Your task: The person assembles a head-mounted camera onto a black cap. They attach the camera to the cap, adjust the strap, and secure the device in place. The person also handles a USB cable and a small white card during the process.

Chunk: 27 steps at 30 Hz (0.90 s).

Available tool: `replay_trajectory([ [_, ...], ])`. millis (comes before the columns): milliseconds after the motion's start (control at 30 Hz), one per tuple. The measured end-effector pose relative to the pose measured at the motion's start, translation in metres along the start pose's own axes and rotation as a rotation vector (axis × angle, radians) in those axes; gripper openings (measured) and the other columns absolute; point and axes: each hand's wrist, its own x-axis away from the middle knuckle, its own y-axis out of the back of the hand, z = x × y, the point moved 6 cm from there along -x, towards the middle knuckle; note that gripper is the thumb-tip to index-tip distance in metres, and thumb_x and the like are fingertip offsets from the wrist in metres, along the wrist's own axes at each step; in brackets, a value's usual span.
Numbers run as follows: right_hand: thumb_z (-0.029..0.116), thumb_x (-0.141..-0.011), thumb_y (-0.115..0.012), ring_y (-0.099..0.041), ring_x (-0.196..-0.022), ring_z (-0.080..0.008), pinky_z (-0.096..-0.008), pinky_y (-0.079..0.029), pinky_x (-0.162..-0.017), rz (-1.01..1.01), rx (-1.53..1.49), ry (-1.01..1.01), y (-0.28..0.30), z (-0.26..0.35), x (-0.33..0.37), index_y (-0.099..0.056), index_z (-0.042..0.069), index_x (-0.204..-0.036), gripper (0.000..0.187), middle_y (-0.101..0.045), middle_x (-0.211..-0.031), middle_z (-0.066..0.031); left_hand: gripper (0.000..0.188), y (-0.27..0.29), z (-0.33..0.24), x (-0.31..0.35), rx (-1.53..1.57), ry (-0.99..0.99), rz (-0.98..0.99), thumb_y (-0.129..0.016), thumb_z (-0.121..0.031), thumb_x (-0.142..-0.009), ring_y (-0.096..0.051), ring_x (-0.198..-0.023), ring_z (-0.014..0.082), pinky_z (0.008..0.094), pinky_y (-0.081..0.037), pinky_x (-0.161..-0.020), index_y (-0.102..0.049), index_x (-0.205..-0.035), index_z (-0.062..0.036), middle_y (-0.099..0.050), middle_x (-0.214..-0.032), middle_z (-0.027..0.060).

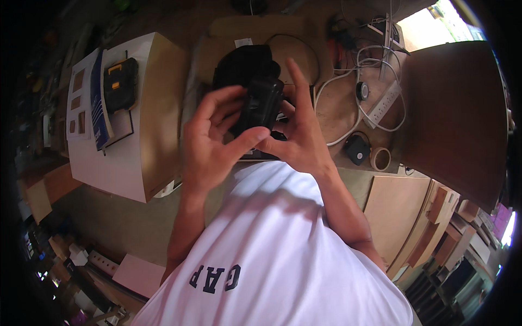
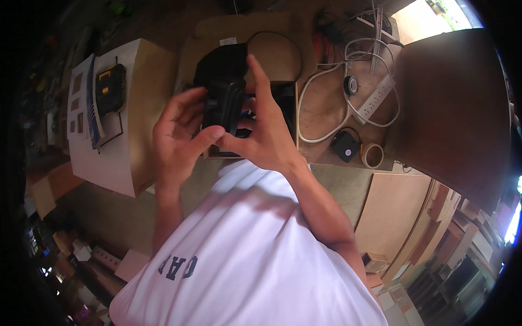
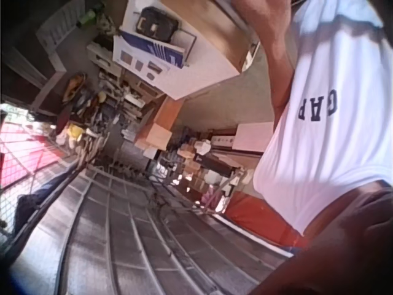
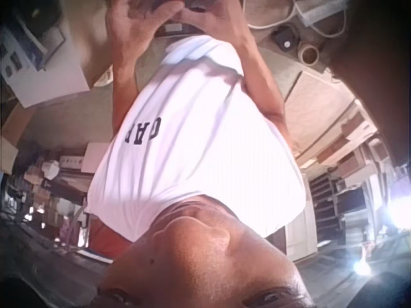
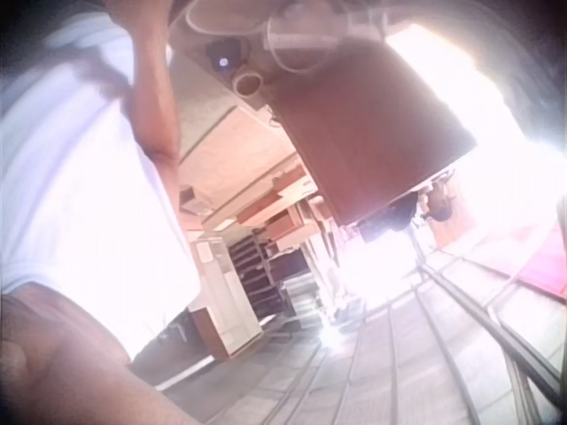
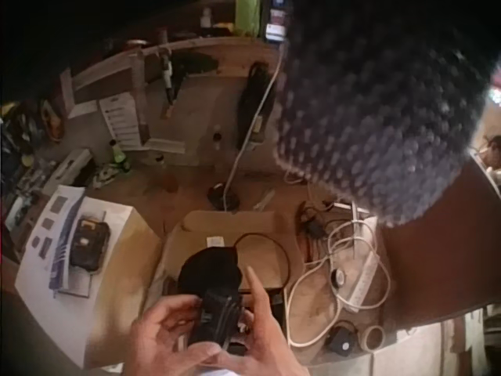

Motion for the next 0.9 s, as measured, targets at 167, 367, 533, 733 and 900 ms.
replay_trajectory([
  [167, 0.014, -0.075, -0.097, -0.068, -0.113, -0.0286, -0.0428, -0.069, -0.093, 0.023, 0.086, -0.044, 0.002, 0.004, -0.004, -0.036, 0.006, -0.168, 0.113, -0.051, -0.137, -0.0172, 0.047, 0.005, -0.005, -0.005, -0.038, 0.051, 0.065, -0.078, 0.003, -0.096, -0.069, -0.124, 0.0225, 0.0372, -0.057, -0.108, -0.061, -0.139, 0.0104, -0.070, -0.132, 0.0195],
  [367, 0.012, -0.073, -0.099, -0.067, -0.113, -0.0261, -0.0423, -0.069, -0.096, 0.013, 0.084, -0.007, 0.001, 0.013, -0.003, -0.041, 0.006, -0.165, 0.109, -0.050, -0.133, -0.0147, 0.041, 0.003, -0.007, -0.006, 0.035, 0.089, -0.015, -0.076, 0.003, -0.097, -0.072, -0.117, 0.0208, 0.0354, -0.058, -0.104, -0.063, -0.136, 0.0102, -0.073, -0.124, 0.0182],
  [533, 0.011, -0.072, -0.100, -0.067, -0.114, -0.0265, -0.0414, -0.068, -0.097, 0.016, 0.207, 0.024, -0.002, 0.022, -0.001, -0.041, 0.008, -0.167, 0.112, -0.051, -0.132, -0.0138, 0.035, 0.001, -0.009, -0.006, -0.116, 0.012, -0.073, -0.075, 0.005, -0.096, -0.074, -0.110, 0.0193, 0.0352, -0.060, -0.099, -0.067, -0.130, 0.0110, -0.075, -0.117, 0.0169],
  [733, 0.008, -0.070, -0.101, -0.066, -0.115, -0.0280, -0.0423, -0.067, -0.099, 0.008, 0.273, 0.041, -0.001, 0.026, 0.002, -0.039, 0.015, -0.170, 0.118, -0.051, -0.133, -0.0141, 0.035, 0.002, -0.015, -0.007, -0.155, -0.014, -0.052, -0.074, 0.009, -0.094, -0.073, -0.108, 0.0175, 0.0341, -0.061, -0.098, -0.067, -0.128, 0.0122, -0.075, -0.117, 0.0162],
  [900, 0.007, -0.071, -0.100, -0.064, -0.117, -0.0292, -0.0427, -0.067, -0.098, -0.001, 0.302, 0.060, -0.003, 0.027, 0.004, -0.038, 0.016, -0.171, 0.118, -0.050, -0.134, -0.0144, 0.035, 0.001, -0.020, -0.005, -0.202, -0.017, -0.052, -0.073, 0.010, -0.094, -0.073, -0.107, 0.0170, 0.0330, -0.061, -0.098, -0.067, -0.129, 0.0122, -0.075, -0.116, 0.0155],
])
